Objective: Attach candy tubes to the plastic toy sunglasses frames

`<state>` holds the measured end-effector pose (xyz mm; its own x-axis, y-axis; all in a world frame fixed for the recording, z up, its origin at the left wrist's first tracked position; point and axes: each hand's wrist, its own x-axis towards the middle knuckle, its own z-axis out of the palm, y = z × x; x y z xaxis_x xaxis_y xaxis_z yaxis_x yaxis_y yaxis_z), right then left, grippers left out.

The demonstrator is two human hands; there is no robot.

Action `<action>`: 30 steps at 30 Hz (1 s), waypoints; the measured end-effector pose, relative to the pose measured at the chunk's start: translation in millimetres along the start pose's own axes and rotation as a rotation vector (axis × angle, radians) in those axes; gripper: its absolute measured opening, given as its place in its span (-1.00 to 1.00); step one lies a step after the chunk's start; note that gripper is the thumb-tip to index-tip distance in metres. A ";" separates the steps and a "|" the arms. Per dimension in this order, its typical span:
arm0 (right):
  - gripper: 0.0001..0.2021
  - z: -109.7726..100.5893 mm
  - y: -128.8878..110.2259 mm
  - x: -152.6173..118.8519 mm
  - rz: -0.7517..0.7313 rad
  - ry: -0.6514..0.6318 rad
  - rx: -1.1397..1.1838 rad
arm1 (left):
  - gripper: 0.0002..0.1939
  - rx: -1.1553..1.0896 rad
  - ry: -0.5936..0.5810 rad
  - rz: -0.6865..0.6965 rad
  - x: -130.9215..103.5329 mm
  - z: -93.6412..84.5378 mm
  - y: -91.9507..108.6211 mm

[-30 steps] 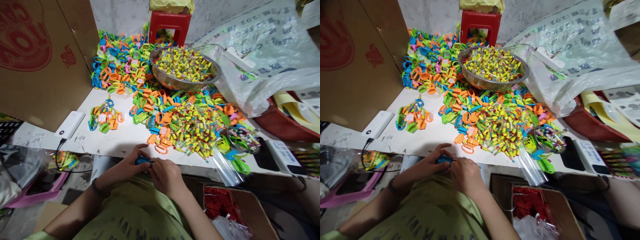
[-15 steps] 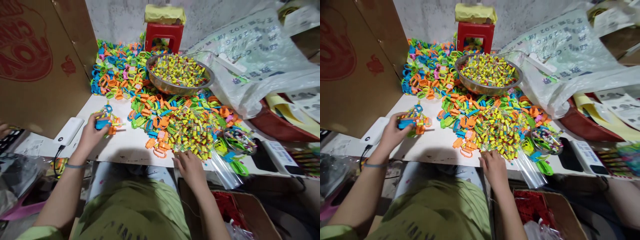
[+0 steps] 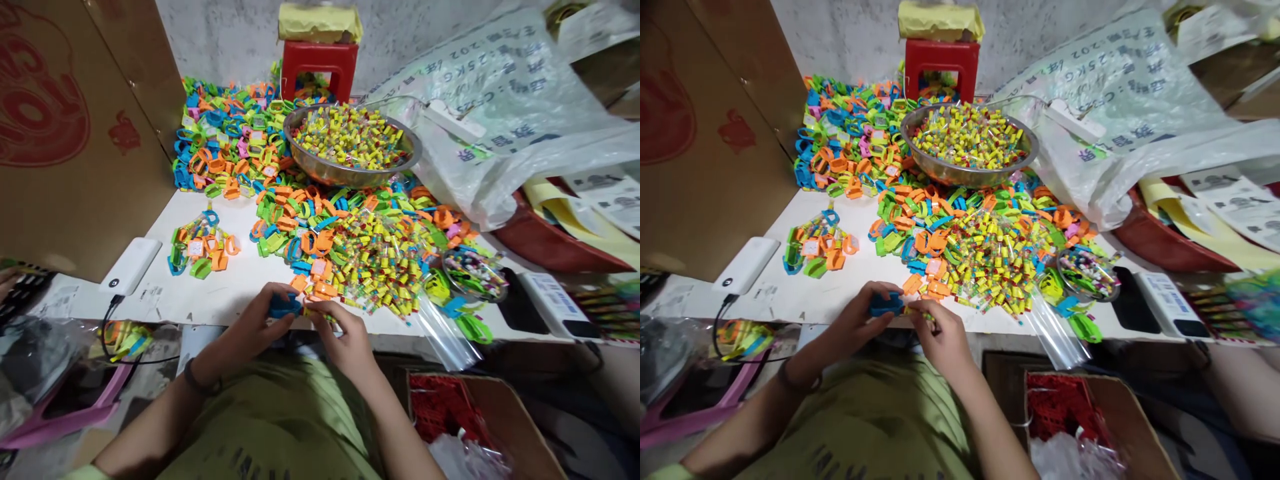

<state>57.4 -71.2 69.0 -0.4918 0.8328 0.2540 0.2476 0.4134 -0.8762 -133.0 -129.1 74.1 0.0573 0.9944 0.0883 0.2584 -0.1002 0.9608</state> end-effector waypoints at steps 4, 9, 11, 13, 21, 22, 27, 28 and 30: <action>-0.88 -1.9 0.2 -3.3 0.072 0.063 0.101 | -0.84 0.107 -0.075 -0.007 -1.7 -1.2 7.6; -0.92 2.3 -3.6 -9.8 -0.042 0.120 -0.055 | -0.92 0.183 -0.051 0.026 -2.9 3.7 8.4; -0.94 3.6 -5.5 -10.2 -0.113 0.141 -0.111 | -0.89 0.204 -0.046 0.030 -2.5 5.1 7.1; -0.96 3.4 -6.5 -9.6 -0.152 0.143 -0.141 | -0.85 0.215 -0.031 0.034 -1.8 5.0 7.0; -0.82 9.7 -6.7 -14.0 0.141 0.020 0.093 | -0.71 -0.282 -0.020 -0.124 -9.0 17.0 11.9; -0.81 12.3 -6.9 -15.2 0.148 0.022 0.106 | -0.68 -0.352 -0.016 -0.150 -10.8 21.1 11.1; -0.70 8.4 1.1 -16.5 0.101 -0.014 0.067 | -0.66 -0.197 0.117 -0.052 -12.4 8.9 5.8; -0.67 2.1 6.1 -16.2 0.103 -0.005 0.041 | -0.66 -0.098 0.178 -0.007 -10.7 -3.8 3.5; -0.68 -15.1 20.2 -16.5 0.133 0.051 -0.104 | -0.68 0.167 0.333 0.075 -5.5 -37.9 -3.9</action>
<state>83.2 -71.0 53.2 -0.4070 0.8990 0.1616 0.3938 0.3323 -0.8570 -170.9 -132.9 79.7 -0.2274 0.9374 0.2638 0.4208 -0.1497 0.8947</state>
